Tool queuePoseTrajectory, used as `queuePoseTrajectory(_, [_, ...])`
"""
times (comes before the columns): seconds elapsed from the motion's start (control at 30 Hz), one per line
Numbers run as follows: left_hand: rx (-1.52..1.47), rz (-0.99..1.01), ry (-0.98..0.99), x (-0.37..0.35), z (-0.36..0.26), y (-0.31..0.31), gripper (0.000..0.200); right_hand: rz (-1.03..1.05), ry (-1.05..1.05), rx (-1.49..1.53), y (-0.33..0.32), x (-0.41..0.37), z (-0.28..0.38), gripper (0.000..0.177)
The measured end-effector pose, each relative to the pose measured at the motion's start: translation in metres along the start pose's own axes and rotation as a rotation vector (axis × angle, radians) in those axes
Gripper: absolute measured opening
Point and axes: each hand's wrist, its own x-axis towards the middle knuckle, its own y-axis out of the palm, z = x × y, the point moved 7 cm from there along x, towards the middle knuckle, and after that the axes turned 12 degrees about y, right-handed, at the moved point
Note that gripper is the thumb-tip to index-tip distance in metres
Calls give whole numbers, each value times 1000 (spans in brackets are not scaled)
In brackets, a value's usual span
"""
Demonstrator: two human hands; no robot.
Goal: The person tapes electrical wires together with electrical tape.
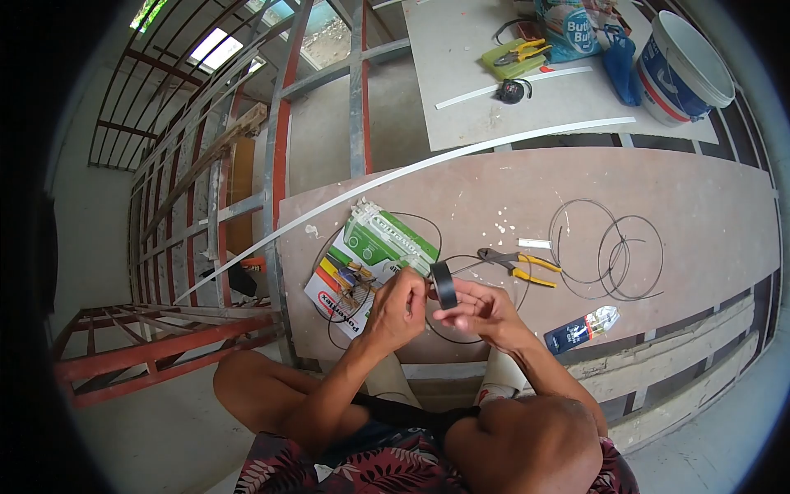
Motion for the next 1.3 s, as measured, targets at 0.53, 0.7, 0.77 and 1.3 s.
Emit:
queuePoseTrajectory(0.53, [86,96,-124,12,4,-1,25,-181,4,-733,-7,24,16,49])
queuePoseTrajectory(0.7, [-50,172,-367,-3,42,11,20,-224,32,-781,-2,23,12,46])
queuePoseTrajectory(0.77, [-230,277,-596,-12,61,11,20,-192,94,-831,-12,28,3,47])
queuePoseTrajectory(1.3, [10,136,-429,-11,77,26,26,-248,260,-1068,-4,45,2,48])
